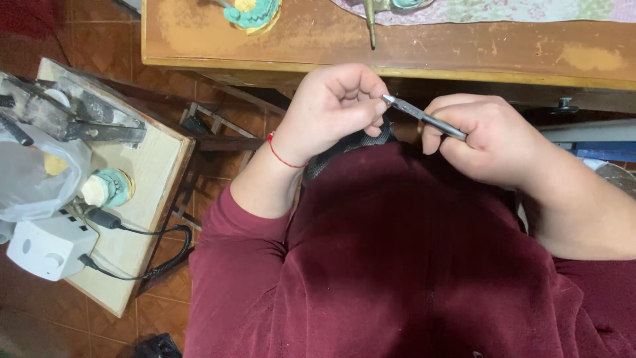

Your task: The person retrieves a wire from a drawer and cuts it with pliers. They then use a metal tool to scrape and shape a red dental mold held in a metal stand on the workbench.

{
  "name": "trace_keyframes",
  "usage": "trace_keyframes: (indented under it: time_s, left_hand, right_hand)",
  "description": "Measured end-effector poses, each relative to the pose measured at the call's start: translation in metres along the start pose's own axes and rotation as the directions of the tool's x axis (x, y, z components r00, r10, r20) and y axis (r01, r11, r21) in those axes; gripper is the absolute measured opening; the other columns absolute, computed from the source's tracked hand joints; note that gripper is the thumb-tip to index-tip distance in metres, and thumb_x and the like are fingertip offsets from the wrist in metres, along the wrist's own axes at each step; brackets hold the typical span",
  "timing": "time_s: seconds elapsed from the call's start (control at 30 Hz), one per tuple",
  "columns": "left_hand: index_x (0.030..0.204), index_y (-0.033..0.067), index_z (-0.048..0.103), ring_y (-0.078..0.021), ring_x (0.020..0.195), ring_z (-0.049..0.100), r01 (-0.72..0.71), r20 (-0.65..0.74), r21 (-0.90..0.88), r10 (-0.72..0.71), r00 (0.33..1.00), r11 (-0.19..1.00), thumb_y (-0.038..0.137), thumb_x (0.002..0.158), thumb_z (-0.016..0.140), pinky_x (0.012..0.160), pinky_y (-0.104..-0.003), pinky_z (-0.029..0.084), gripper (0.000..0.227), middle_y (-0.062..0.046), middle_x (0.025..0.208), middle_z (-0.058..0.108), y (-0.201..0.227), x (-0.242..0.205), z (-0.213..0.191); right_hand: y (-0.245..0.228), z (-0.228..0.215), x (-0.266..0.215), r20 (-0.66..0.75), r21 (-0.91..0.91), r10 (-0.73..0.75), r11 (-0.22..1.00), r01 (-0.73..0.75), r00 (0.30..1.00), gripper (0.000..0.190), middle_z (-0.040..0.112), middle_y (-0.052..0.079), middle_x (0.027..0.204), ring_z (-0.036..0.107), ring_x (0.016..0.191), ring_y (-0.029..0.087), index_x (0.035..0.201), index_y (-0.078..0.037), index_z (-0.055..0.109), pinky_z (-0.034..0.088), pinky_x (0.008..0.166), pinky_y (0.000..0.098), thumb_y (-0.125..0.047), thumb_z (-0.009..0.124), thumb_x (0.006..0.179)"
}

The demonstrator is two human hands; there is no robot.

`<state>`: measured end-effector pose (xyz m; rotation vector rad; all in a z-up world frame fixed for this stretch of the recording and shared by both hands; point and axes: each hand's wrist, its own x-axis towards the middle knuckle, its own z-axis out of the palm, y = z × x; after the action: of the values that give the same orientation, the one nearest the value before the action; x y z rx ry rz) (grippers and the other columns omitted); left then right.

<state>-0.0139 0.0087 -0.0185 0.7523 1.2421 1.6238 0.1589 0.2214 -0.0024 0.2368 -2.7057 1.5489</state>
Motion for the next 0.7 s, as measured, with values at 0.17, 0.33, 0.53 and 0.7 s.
trace_keyframes:
  time_s: [0.17, 0.33, 0.53, 0.7]
  left_hand:
    - [0.103, -0.0005, 0.067, -0.007, 0.074, 0.067, 0.068, 0.061, 0.015, -0.068, 0.996, 0.998, 0.003, 0.099, 0.068, 0.07, -0.023, 0.056, 0.006, -0.002, 0.088, 0.07, 0.003, 0.005, -0.003]
    - [0.1, 0.0002, 0.068, -0.0059, 0.07, 0.062, 0.117, 0.103, 0.055, -0.122, 0.987, 0.992, 0.003, 0.098, 0.069, 0.066, -0.022, 0.053, 0.004, -0.001, 0.085, 0.068, 0.001, 0.004, -0.003]
    - [0.093, 0.0001, 0.067, -0.004, 0.065, 0.055, 0.175, 0.098, 0.197, -0.196, 0.976, 0.965, 0.002, 0.094, 0.069, 0.059, -0.021, 0.046, 0.003, 0.003, 0.075, 0.062, 0.005, 0.01, 0.012]
    - [0.093, -0.0005, 0.069, -0.0031, 0.065, 0.056, 0.155, 0.078, 0.283, -0.183, 0.98, 0.947, 0.002, 0.094, 0.07, 0.058, -0.02, 0.046, 0.003, 0.004, 0.074, 0.062, 0.009, 0.026, 0.025]
  right_hand:
    - [-0.005, -0.009, 0.0, 0.039, -0.11, 0.061, 0.992, -0.057, 0.997, 0.015, 0.069, 0.006, 0.091, 0.069, 0.083, 0.026, 0.083, -0.006, 0.066, 0.055, 0.076, 0.0353, 0.003, 0.055, 0.078]
    - [-0.009, -0.017, 0.0, 0.084, -0.232, 0.077, 0.971, -0.055, 0.993, 0.01, 0.068, 0.008, 0.087, 0.068, 0.08, 0.03, 0.079, -0.006, 0.064, 0.055, 0.072, 0.0394, 0.0, 0.057, 0.076]
    - [-0.024, -0.035, -0.005, 0.131, -0.403, 0.161, 0.91, -0.096, 0.978, 0.008, 0.068, 0.01, 0.081, 0.067, 0.078, 0.036, 0.076, -0.007, 0.067, 0.054, 0.07, 0.0466, -0.004, 0.061, 0.071]
    - [-0.03, -0.057, -0.017, 0.133, -0.406, 0.165, 0.909, -0.099, 0.977, 0.008, 0.07, 0.009, 0.083, 0.067, 0.079, 0.036, 0.079, -0.008, 0.069, 0.054, 0.069, 0.0469, -0.008, 0.063, 0.075]
